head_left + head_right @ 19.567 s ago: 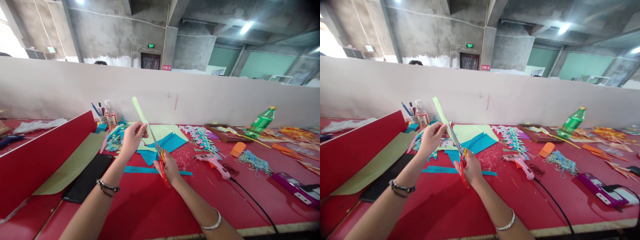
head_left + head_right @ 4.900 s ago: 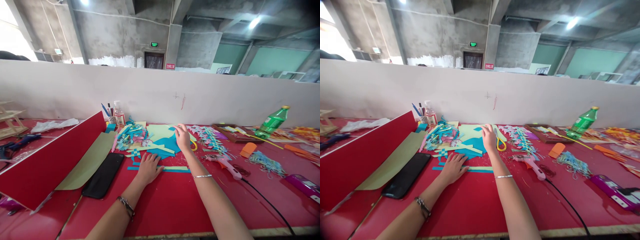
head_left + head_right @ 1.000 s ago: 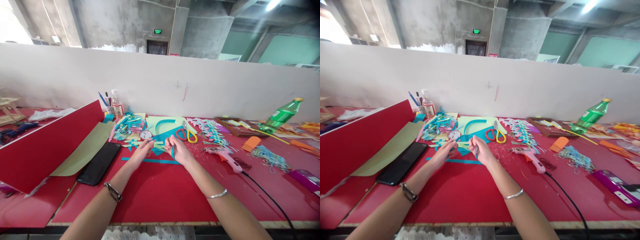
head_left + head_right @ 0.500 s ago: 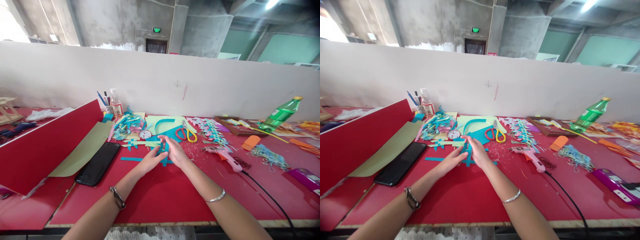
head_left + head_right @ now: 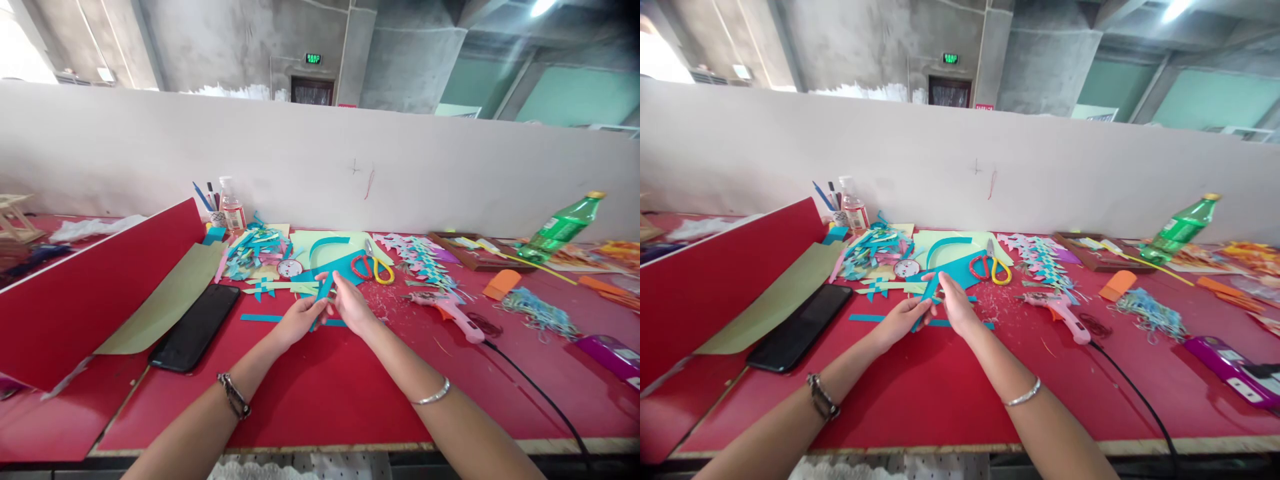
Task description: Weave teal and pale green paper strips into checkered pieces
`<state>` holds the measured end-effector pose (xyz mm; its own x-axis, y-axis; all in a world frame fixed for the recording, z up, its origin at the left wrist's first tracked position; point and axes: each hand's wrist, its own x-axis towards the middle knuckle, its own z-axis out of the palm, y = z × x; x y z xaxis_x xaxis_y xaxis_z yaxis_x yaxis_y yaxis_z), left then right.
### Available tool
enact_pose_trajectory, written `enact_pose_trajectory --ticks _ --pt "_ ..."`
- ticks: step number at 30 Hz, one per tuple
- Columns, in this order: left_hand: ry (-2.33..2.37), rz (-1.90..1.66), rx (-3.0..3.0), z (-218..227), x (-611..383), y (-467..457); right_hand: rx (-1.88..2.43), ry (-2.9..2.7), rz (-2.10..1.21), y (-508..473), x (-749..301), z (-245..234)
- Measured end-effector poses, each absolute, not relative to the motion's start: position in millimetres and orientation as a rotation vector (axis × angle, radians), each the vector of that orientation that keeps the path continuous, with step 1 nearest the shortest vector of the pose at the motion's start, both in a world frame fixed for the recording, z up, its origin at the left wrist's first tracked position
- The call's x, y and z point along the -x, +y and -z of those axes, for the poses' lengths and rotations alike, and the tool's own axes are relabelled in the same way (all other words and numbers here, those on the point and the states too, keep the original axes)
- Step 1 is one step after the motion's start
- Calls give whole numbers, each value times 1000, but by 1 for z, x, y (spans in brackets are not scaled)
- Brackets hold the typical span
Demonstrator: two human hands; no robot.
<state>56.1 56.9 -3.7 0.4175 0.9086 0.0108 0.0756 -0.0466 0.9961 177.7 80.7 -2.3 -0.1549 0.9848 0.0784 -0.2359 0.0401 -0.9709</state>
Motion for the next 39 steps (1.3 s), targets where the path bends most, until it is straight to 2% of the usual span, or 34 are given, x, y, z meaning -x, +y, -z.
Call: enact_pose_trajectory --ticks 5,10,13,17,23,30,33,36,39 --pt "873 -857 -1398 2 -54 58 931 -1087 -1296 94 -191 3" --pt "832 -828 -1427 3 -53 58 876 -1116 -1593 93 -198 1" --pt "817 -736 -1443 3 -52 57 856 -1243 -1626 91 -197 3" --pt "839 -737 -1469 2 -52 57 946 -1225 -1474 96 -197 7" --pt "1058 -1026 -1481 2 -47 65 957 -1030 -1231 108 -203 12" --pt "1140 -1114 -1492 6 -40 71 980 -989 -1156 112 -208 11" --pt "1187 -1095 -1564 6 -37 71 1088 -1045 -957 111 -209 7" --pt "1253 -1085 -1680 5 -35 70 1186 -1192 -499 105 -211 -1" --pt "1252 -1067 -1730 3 -34 69 1122 -1647 -54 93 -212 -11"
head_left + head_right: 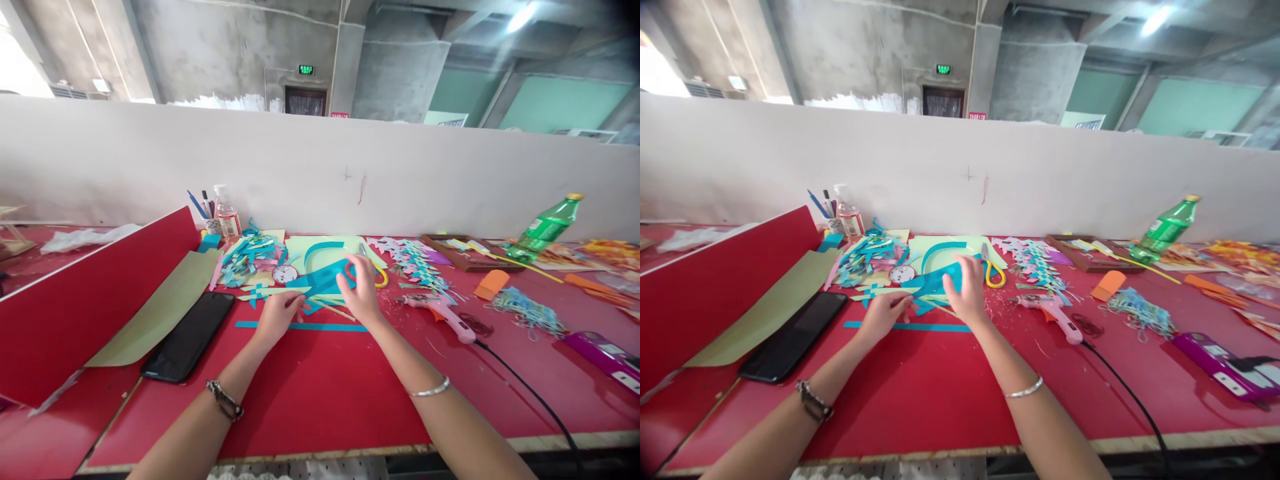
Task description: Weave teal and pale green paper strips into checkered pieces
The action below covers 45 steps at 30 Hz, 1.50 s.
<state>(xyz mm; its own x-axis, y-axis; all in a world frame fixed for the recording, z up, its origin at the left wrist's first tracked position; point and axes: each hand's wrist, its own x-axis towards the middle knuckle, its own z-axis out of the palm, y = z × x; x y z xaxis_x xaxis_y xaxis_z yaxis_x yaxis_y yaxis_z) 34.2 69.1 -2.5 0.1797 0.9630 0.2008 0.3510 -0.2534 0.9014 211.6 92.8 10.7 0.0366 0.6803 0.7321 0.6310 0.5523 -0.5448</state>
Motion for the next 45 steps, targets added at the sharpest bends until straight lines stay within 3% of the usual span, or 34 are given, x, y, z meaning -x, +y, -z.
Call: enact_pose_trajectory --ticks 3,7,16,30,42,45 --pt "1188 -1023 -1751 1 -34 68 1063 -2109 172 82 -209 -18" --pt "1133 -1006 -1768 -1 -34 67 1069 -2280 153 76 -203 -19" --pt "1142 -1038 -1646 -5 -32 69 1113 -2173 -261 81 -201 -12" --pt "1205 -1074 -1598 -3 -26 74 1229 -2126 -209 94 -206 -2" --pt "1191 -1188 -1349 1 -13 87 1286 -1750 -173 102 -217 0" --pt "1179 -1228 -1311 0 -10 90 1282 -1691 -338 101 -219 -4"
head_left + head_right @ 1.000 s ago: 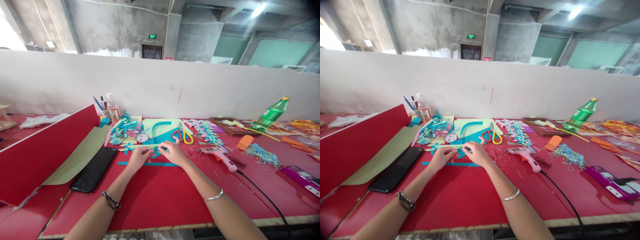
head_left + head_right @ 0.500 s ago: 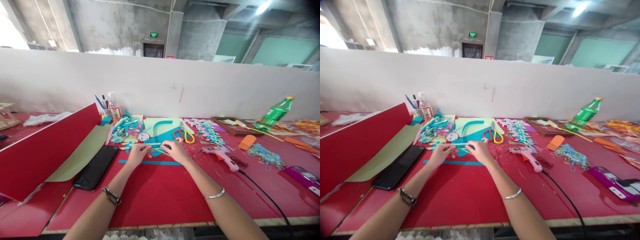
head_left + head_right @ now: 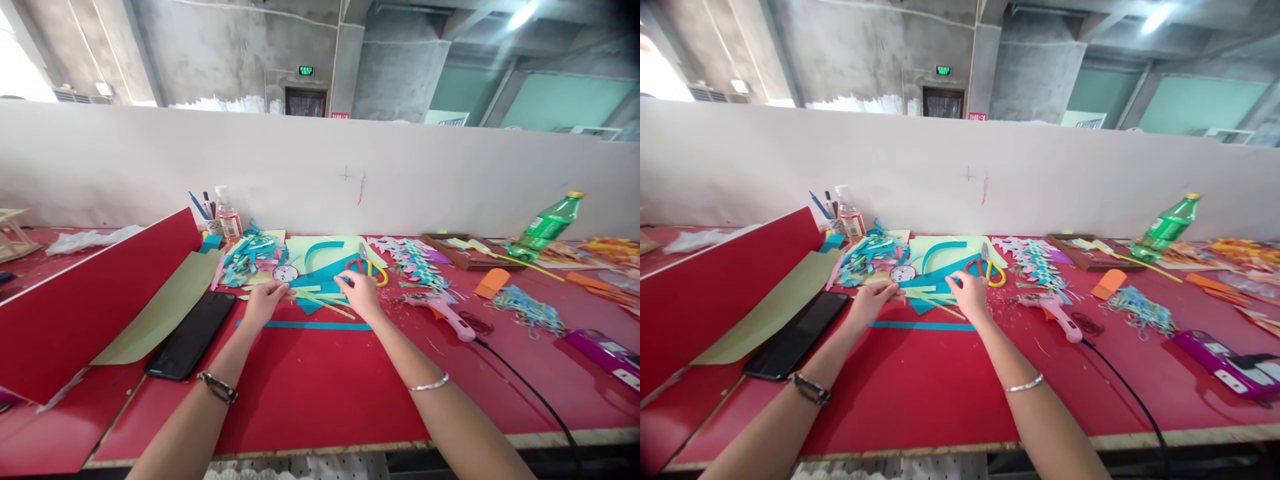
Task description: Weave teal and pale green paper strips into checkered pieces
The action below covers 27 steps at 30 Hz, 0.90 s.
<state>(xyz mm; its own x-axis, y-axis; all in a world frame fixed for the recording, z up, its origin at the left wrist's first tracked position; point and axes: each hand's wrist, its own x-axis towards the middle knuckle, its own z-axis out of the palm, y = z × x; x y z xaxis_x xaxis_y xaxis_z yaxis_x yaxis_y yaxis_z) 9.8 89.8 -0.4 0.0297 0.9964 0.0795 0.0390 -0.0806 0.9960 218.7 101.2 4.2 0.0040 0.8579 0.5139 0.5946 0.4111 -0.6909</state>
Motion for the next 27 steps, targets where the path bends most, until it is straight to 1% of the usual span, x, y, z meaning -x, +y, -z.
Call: enact_pose_trajectory --ticks 4,7,11,18,24,27 --pt "1218 -1261 -1294 -2 -6 91 1175 -1551 -684 101 -220 -7" --pt "1253 -1270 -1292 -2 -4 91 1129 -1462 -808 101 -219 -8" --pt "1263 -1271 -1274 -1 -2 92 1093 -1452 -832 101 -218 -9" --pt "1215 -1190 -1195 -2 4 93 1021 -1554 -691 101 -221 -13" --pt "1226 -1188 -1134 -5 7 93 1093 -1541 -882 101 -222 -10" --pt "1208 -1148 -1114 -4 8 92 1049 -1539 -908 102 -224 -9"
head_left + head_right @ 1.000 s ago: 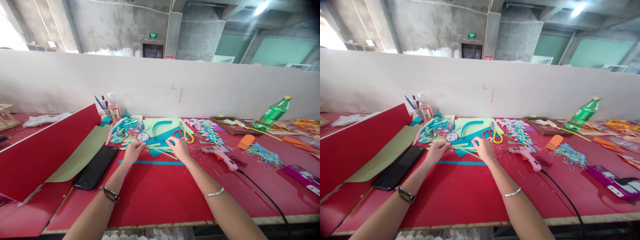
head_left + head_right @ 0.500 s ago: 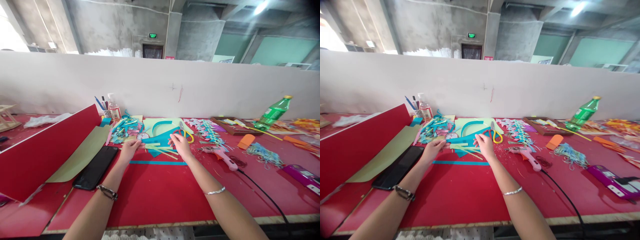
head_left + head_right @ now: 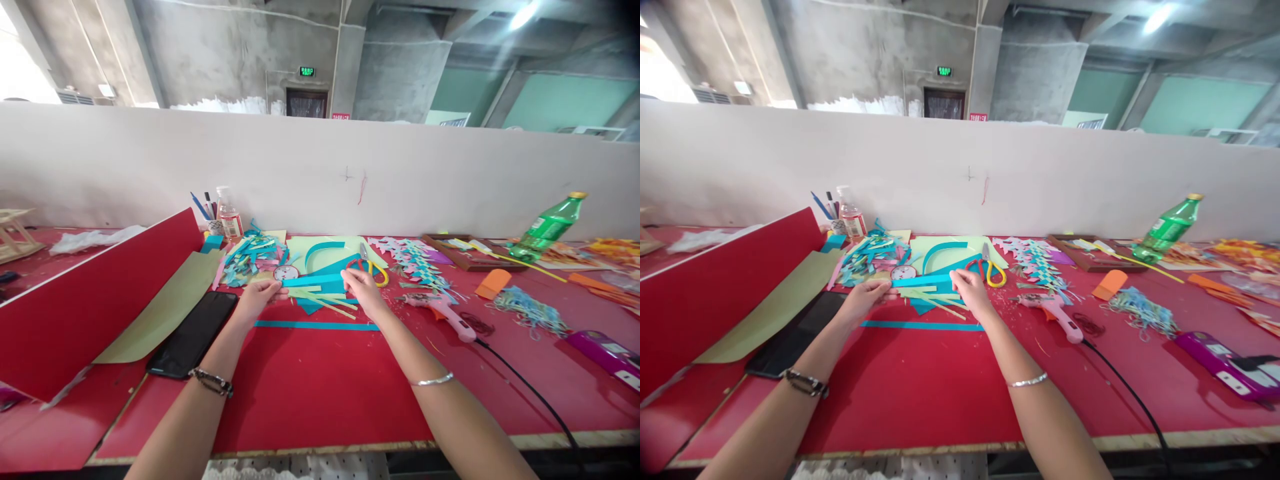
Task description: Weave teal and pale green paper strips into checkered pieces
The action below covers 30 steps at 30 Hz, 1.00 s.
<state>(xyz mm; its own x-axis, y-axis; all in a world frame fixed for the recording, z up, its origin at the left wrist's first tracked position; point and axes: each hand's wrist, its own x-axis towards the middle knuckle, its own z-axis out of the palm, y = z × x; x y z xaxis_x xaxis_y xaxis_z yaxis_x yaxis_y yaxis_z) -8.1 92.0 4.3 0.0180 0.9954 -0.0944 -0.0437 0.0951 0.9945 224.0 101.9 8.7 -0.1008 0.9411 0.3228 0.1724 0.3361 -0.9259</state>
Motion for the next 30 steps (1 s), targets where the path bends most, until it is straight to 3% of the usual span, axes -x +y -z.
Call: enact_pose_trajectory --ticks 22,30 --pt "1360 -1075 -1187 -3 12 93 1135 -1608 -812 105 -223 1" --pt "1789 -1271 -1655 -4 13 87 1326 -1823 -47 104 -222 1"
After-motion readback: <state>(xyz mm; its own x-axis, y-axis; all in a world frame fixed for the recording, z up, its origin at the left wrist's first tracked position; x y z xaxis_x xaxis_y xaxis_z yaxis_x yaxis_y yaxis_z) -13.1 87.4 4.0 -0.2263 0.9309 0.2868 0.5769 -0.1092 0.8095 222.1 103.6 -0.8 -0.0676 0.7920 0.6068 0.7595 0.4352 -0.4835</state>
